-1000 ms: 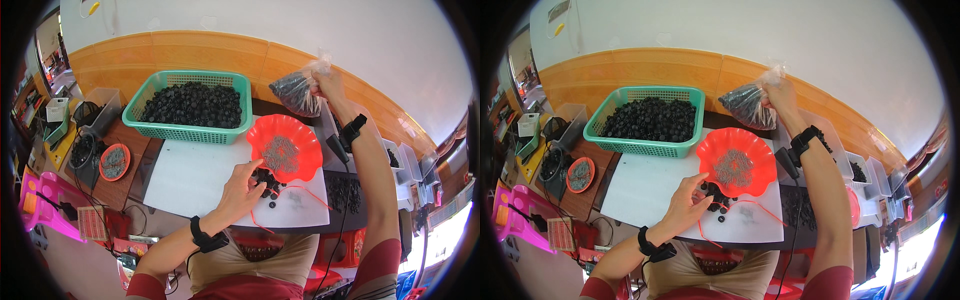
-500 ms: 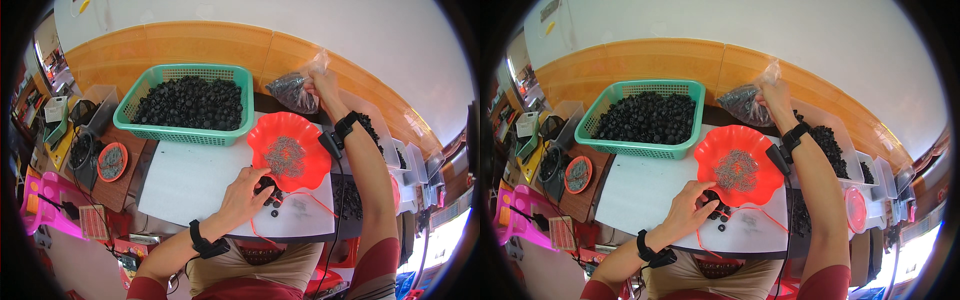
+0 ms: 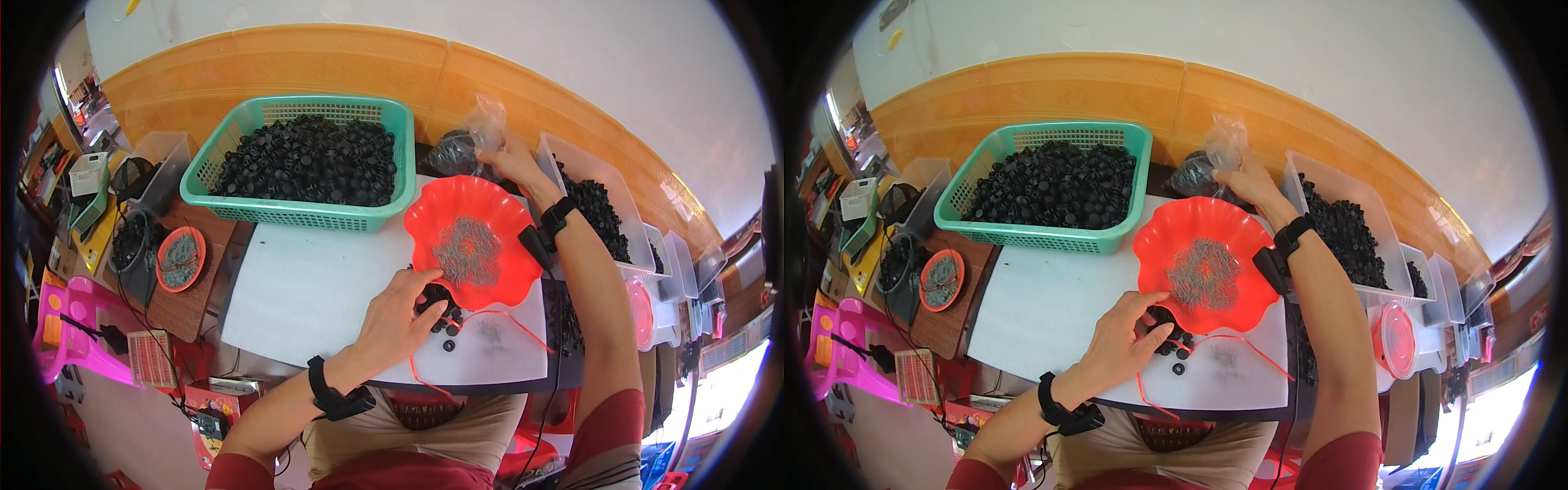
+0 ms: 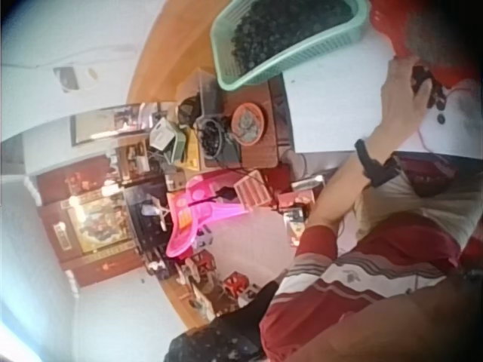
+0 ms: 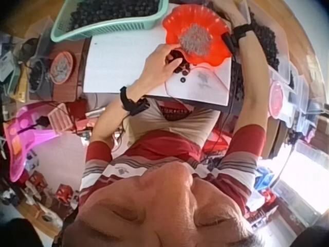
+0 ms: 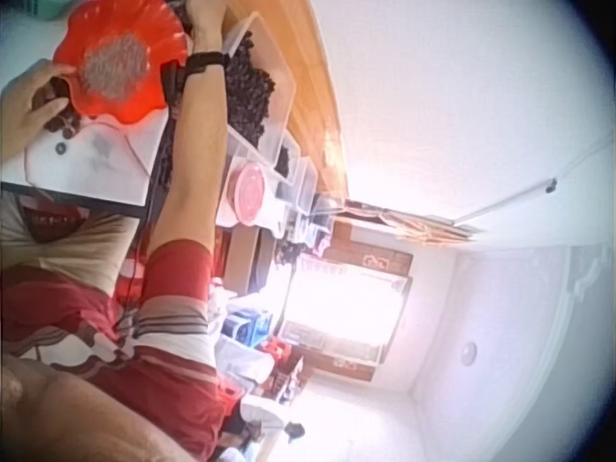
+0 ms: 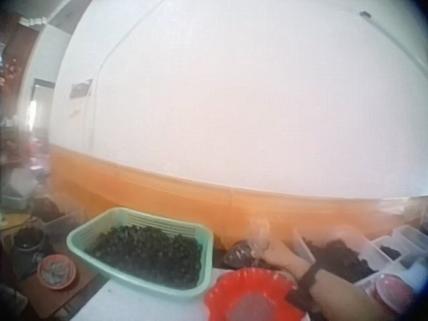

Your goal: Sorting and inspecting small black shoe components from a larger bin into smaller sets.

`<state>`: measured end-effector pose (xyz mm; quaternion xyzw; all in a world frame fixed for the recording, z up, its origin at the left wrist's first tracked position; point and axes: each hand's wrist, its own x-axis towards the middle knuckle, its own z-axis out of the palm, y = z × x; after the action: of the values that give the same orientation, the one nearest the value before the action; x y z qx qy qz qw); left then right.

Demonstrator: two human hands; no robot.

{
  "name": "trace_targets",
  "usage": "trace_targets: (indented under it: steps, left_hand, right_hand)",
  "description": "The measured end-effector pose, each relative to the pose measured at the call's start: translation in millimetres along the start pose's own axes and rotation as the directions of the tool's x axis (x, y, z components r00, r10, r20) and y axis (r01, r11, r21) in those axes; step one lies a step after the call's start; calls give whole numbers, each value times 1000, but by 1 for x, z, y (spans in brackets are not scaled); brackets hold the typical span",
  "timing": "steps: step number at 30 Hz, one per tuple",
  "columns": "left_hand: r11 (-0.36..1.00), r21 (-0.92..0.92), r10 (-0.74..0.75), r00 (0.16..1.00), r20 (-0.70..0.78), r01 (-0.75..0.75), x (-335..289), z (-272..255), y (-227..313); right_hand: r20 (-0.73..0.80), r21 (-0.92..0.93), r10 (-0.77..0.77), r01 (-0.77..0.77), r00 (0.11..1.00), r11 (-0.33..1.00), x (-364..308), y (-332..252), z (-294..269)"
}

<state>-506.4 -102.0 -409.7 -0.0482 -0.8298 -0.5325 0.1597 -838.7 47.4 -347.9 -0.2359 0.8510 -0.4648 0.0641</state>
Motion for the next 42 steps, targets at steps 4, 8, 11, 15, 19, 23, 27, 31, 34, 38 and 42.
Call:
trace_targets:
  steps: [4, 8, 11, 15, 19, 23, 27, 31, 34, 38, 42]
  left_hand:
    - [1000, -5, -13, 1000, -16, 13, -2, -2, 2]
    - [1000, -15, -20, 1000, -16, 20, -4, -3, 0]
    - [1000, -24, -8, 1000, -7, 8, -5, -4, 0]
    - [999, -46, -27, 1000, 7, 27, -6, -3, 1]
    - [997, -73, -7, 1000, 15, 8, -6, -4, -1]
    - [999, -44, 14, 1000, 10, -14, -8, -2, -6]
    - [999, 34, -5, 1000, 28, 4, -9, 1, -10]
    - [997, 71, 24, 1000, 7, -25, -9, 3, -15]
    - [1000, 26, 5, 1000, 0, -5, -8, 2, -11]
    - [1000, -15, 15, 999, -46, -16, -7, 2, -7]
    - [998, 8, 59, 996, -69, -59, -7, 4, -11]
  right_hand:
    - [-148, -326, -198, 141, 969, 935, -20, -12, -3]
    - [19, -530, 125, -96, 992, 842, -41, -15, -11]
    - [151, -581, 160, -43, 976, 813, -44, -2, -15]
    - [46, -480, 14, 10, 999, 877, -28, 10, -19]
    - [-106, -481, -22, -32, 994, 876, -9, 27, -20]
    - [-176, -517, -16, -78, 984, 852, 1, 38, -15]
    - [-243, -529, -42, -96, 969, 843, 6, 48, -14]
    - [-231, -542, -52, -84, 972, 836, 8, 53, -15]
    - [-220, -572, -74, -67, 973, 817, 8, 54, -20]
    - [-239, -603, -105, -63, 965, 795, -4, 48, -17]
    - [-243, -618, -123, -56, 962, 784, -34, 16, -3]
